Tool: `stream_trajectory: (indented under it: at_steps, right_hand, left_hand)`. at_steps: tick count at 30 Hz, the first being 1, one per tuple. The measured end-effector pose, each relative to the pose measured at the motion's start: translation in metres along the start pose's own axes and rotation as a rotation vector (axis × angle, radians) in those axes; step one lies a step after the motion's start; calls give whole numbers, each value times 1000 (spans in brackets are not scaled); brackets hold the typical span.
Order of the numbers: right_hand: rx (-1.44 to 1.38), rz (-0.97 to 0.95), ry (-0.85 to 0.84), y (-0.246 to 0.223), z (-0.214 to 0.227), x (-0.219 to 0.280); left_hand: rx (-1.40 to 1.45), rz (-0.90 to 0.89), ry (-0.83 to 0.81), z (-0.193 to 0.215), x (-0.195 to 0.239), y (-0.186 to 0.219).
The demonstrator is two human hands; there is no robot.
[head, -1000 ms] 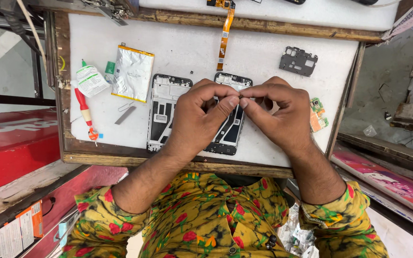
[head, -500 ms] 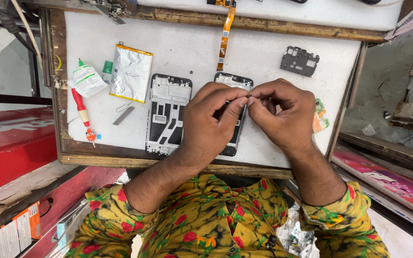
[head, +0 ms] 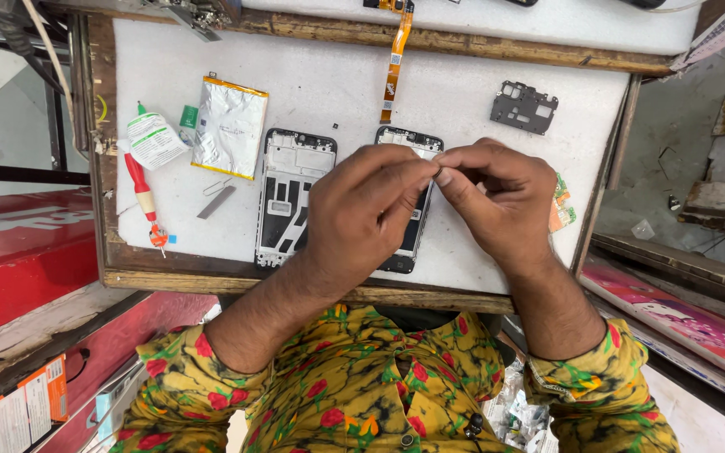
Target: The person assembles internal components of a disassembled smartphone on a workbench. They place a small metal bracket, apply adhesive, and position a logic board within the phone chassis. The person handles the phone frame, bracket, adhesive, and logic board.
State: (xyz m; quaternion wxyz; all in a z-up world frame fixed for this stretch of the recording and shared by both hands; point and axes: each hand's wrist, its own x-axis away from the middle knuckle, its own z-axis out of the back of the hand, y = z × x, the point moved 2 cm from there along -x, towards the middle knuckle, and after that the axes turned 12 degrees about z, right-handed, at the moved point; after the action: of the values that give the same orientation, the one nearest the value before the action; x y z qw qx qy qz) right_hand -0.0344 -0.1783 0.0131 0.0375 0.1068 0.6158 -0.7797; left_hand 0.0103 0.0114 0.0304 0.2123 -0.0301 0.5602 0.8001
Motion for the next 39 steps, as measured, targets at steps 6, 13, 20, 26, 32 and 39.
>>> stream_trajectory:
  at_steps: [6,13,20,26,32,39]
  right_hand:
    - [-353,-167,-16,3,0,4]
    - [-424,-221,-30,17,4,5]
    - [-537,-276,-33,20,6,6]
    - [-419,-245,-25,15,4,3]
    - [-164,13,-44,3,-4,2]
    - [-95,18,-64,5,-2,5]
  left_hand:
    - [-286,-213,22,15,2,6]
    - [-184,-184,0,12,0,5]
    - [-143,-133,-44,11,-4,2]
    - [68,151,-103,6,-4,-2]
    - [166,280,-160,8,-4,-4]
    - [259,284,-236,4,-4,-11]
